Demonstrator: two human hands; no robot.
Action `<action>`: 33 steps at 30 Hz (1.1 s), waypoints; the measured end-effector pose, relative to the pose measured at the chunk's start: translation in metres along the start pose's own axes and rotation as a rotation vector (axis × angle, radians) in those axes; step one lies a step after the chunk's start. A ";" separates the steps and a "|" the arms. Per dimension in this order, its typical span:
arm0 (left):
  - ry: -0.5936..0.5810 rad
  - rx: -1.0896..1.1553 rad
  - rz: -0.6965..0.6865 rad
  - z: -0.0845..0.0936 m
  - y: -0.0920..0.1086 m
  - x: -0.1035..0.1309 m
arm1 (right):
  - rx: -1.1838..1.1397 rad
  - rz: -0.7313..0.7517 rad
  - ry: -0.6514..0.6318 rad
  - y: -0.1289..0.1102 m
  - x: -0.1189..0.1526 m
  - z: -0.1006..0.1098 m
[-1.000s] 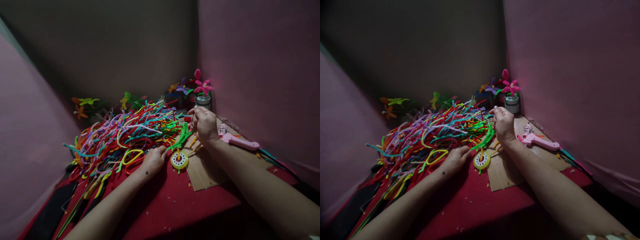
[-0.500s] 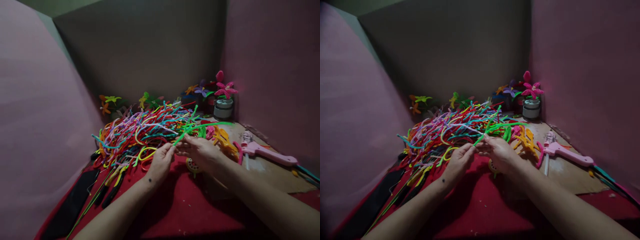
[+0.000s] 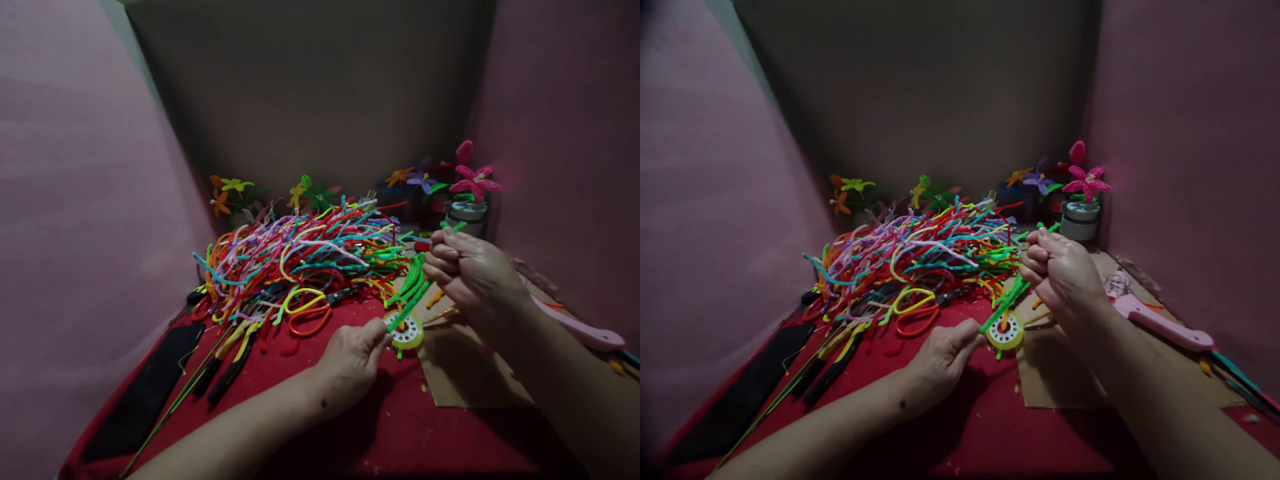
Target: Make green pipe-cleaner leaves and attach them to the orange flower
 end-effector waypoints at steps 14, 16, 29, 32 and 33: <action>0.275 0.370 0.117 0.016 -0.012 -0.001 | -0.143 0.492 0.341 -0.059 -0.013 0.026; 0.401 0.605 0.190 0.023 -0.017 -0.007 | -0.065 0.442 0.296 -0.050 -0.006 0.024; 0.297 0.538 0.147 0.015 -0.010 -0.007 | 0.425 -0.213 -0.233 0.061 0.028 -0.014; 0.258 0.473 0.117 0.014 -0.010 -0.006 | 0.373 -0.204 -0.190 0.059 0.021 -0.015; 0.247 0.462 0.115 0.014 -0.011 -0.007 | 0.366 -0.193 -0.180 0.058 0.019 -0.014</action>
Point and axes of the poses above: each hand's wrist, its own x-axis away from the middle knuckle, its own z-axis out of the back of the hand, y = z × x, the point moved 2 cm from there along -x, towards the middle knuckle, and after that the axes turned 1 degree about x, right-handed, at the moved point
